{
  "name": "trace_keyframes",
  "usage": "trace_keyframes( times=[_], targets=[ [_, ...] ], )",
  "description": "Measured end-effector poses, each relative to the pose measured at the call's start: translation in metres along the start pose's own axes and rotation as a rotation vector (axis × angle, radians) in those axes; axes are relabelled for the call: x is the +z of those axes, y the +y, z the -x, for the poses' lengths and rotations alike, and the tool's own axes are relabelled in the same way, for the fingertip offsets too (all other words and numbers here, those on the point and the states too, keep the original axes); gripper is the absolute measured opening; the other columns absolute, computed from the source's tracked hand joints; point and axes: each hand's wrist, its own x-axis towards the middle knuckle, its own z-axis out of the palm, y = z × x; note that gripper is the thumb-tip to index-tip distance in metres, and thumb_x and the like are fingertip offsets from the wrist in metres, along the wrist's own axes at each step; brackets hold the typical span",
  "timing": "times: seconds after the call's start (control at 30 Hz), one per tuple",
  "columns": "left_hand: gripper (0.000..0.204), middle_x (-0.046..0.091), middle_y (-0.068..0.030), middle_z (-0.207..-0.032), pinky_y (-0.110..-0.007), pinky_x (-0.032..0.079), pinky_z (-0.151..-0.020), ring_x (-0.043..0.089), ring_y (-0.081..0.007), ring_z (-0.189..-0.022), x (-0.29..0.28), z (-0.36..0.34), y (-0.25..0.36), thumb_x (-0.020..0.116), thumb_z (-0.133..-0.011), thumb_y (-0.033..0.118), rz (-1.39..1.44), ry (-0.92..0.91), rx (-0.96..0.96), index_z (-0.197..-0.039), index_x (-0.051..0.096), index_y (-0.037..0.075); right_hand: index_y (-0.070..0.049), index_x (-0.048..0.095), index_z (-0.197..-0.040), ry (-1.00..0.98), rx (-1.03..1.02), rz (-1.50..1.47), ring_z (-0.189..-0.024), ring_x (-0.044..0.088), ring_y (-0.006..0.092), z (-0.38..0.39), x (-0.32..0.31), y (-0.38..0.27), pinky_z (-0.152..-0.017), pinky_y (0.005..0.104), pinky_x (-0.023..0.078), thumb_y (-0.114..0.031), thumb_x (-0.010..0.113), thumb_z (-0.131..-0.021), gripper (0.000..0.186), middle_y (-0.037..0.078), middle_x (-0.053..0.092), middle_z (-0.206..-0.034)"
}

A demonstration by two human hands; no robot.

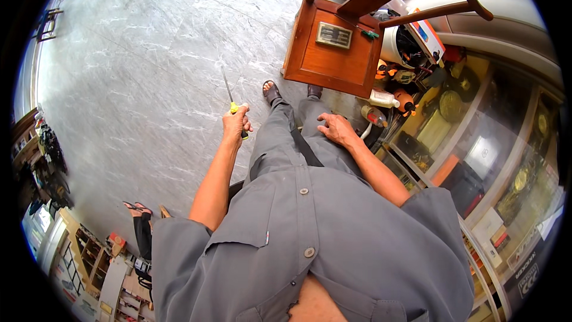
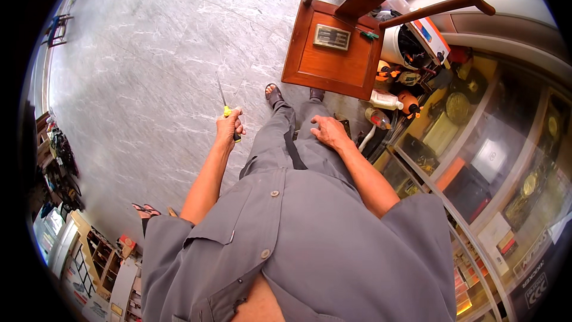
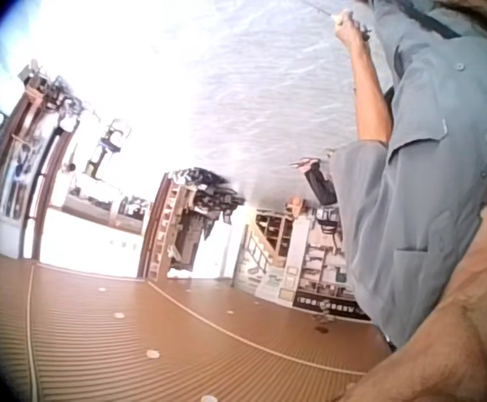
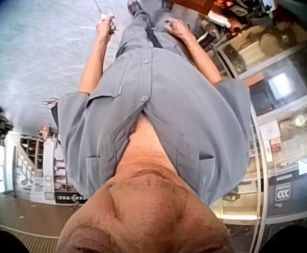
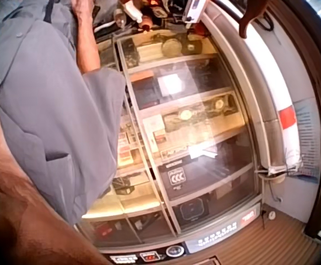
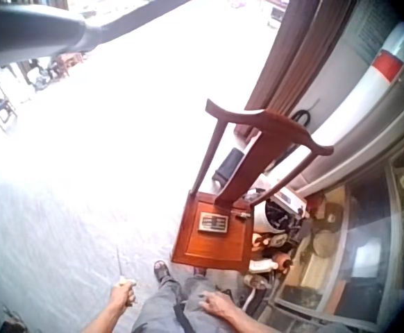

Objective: The person uses a screwdriver to remove a small rectangular component from a wooden chair. They then walk to a tool shelf, search through various tools, and pick up a power drill. The person examines a black cable and places it on top of a refrigerator before moving the chair.

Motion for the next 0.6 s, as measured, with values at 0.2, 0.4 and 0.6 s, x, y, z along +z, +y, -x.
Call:
trace_keyframes(
  times=[0.2,0.4,0.6],
  targets=[
    [0.026,0.04,0.0029,-0.052,-0.031,0.048,-0.043,0.043,-0.0106,-0.04,0.015,0.011,-0.02,0.069,-0.089,0.027,0.002,0.021,-0.017,-0.087,0.057,0.004,-0.003,0.063,-0.115,-0.109,-0.014,0.065,-0.092,0.065,0.0379,-0.016,-0.01,0.053,-0.081,0.0452,0.051,-0.023,0.067,-0.083,0.038,0.02,0.07,-0.093],
    [0.025,0.043,0.0015,-0.053,-0.03,0.048,-0.043,0.045,-0.0115,-0.041,0.05,0.023,-0.044,0.067,-0.09,0.025,0.029,0.009,-0.064,-0.086,0.056,0.003,-0.008,0.065,-0.114,-0.044,0.042,0.208,-0.104,0.064,0.0354,-0.055,-0.063,0.106,-0.09,0.0447,0.05,-0.023,0.071,-0.079,0.039,0.018,0.068,-0.106],
    [0.026,0.045,0.0009,-0.055,-0.03,0.048,-0.043,0.045,-0.011,-0.042,0.082,0.034,-0.065,0.068,-0.089,0.026,-0.02,0.042,-0.123,-0.086,0.056,0.003,-0.01,0.051,-0.132,0.044,0.055,0.329,-0.117,0.054,0.0373,-0.111,-0.111,0.127,-0.096,0.0464,0.047,-0.026,0.075,-0.077,0.062,0.018,0.058,-0.123]
  ],
)
